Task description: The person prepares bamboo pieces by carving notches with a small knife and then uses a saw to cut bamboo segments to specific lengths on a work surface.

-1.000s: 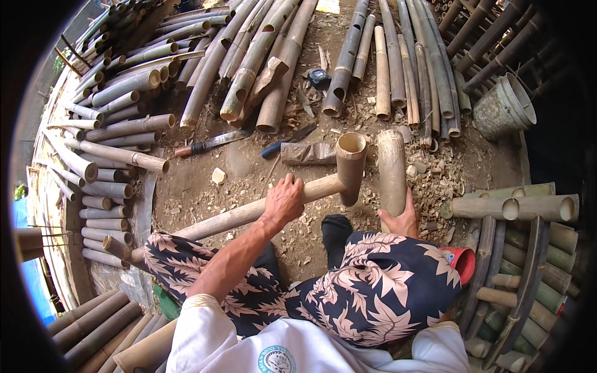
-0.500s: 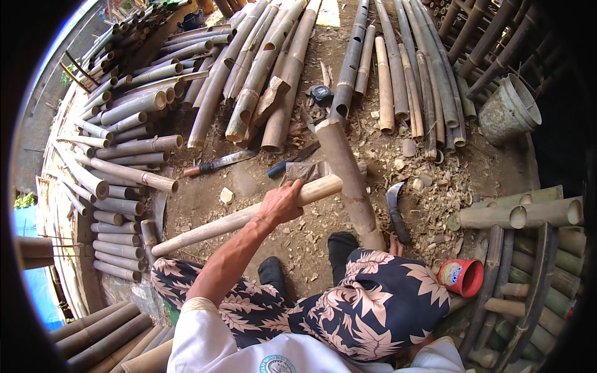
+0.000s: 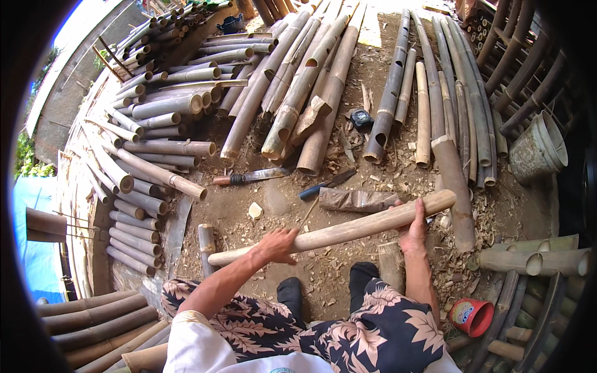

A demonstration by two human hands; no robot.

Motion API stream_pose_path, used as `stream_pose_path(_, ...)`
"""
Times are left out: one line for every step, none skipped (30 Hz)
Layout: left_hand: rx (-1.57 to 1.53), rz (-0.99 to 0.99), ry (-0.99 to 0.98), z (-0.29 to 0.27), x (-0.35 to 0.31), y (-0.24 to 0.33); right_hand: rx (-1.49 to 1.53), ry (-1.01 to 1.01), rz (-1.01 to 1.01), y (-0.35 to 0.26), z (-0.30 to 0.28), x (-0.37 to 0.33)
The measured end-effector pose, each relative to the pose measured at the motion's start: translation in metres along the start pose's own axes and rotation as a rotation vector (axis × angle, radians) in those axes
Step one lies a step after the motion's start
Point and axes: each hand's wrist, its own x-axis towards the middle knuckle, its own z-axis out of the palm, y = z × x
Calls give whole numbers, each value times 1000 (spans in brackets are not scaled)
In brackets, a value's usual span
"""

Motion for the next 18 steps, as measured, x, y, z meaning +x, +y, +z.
stream_pose_path(-227,-187,-92,13,-15,-27,-15,15,-1,-9,6,13)
stream_pose_path(-258,-247,-17,28,-28,-52,-88,-25,-23,-16,16,27)
stream_pose_path(-288,-317,56,39,-40,-74,-161,-62,41,-23,39,30)
stream_pose_path(-316,-309,173,35,-41,-78,-357,-180,14,-28,49,48)
stream_pose_path(-347,-301,280,27,-43,-79,-555,-291,-5,-30,57,64)
stream_pose_path(-356,-363,321,11,-39,-76,-731,-339,-117,-30,73,73)
stream_pose_path(-363,-407,334,-9,-39,-76,-903,-393,-226,-27,94,75)
stream_pose_path(-364,-427,400,-31,-42,-77,-955,-455,-209,-26,112,72)
stream_pose_path(-360,-426,480,-59,-37,-77,-1000,-433,-238,-13,104,90)
stream_pose_path(-381,-453,567,-75,-33,-88,-1021,-437,-218,-2,107,88)
stream_pose_path(-403,-470,651,-93,-28,-99,-1045,-430,-201,8,108,82)
stream_pose_path(-336,-448,725,-116,-21,-110,-1053,-434,-189,19,100,77)
stream_pose_path(-278,-413,793,-137,-8,-123,-1069,-423,-178,33,84,72)
stream_pose_path(-173,-400,883,-154,1,-139,-1100,-442,-151,46,69,64)
stream_pose_path(-68,-389,971,-170,11,-157,-1130,-464,-119,59,53,56)
stream_pose_path(-94,-433,955,-189,25,-170,-1140,-444,-103,65,33,48)
stream_pose_path(-118,-478,935,-208,40,-180,-1147,-425,-83,70,12,39)
stream_pose_path(-146,-471,953,-223,60,-188,-1144,-374,-52,72,-9,30)
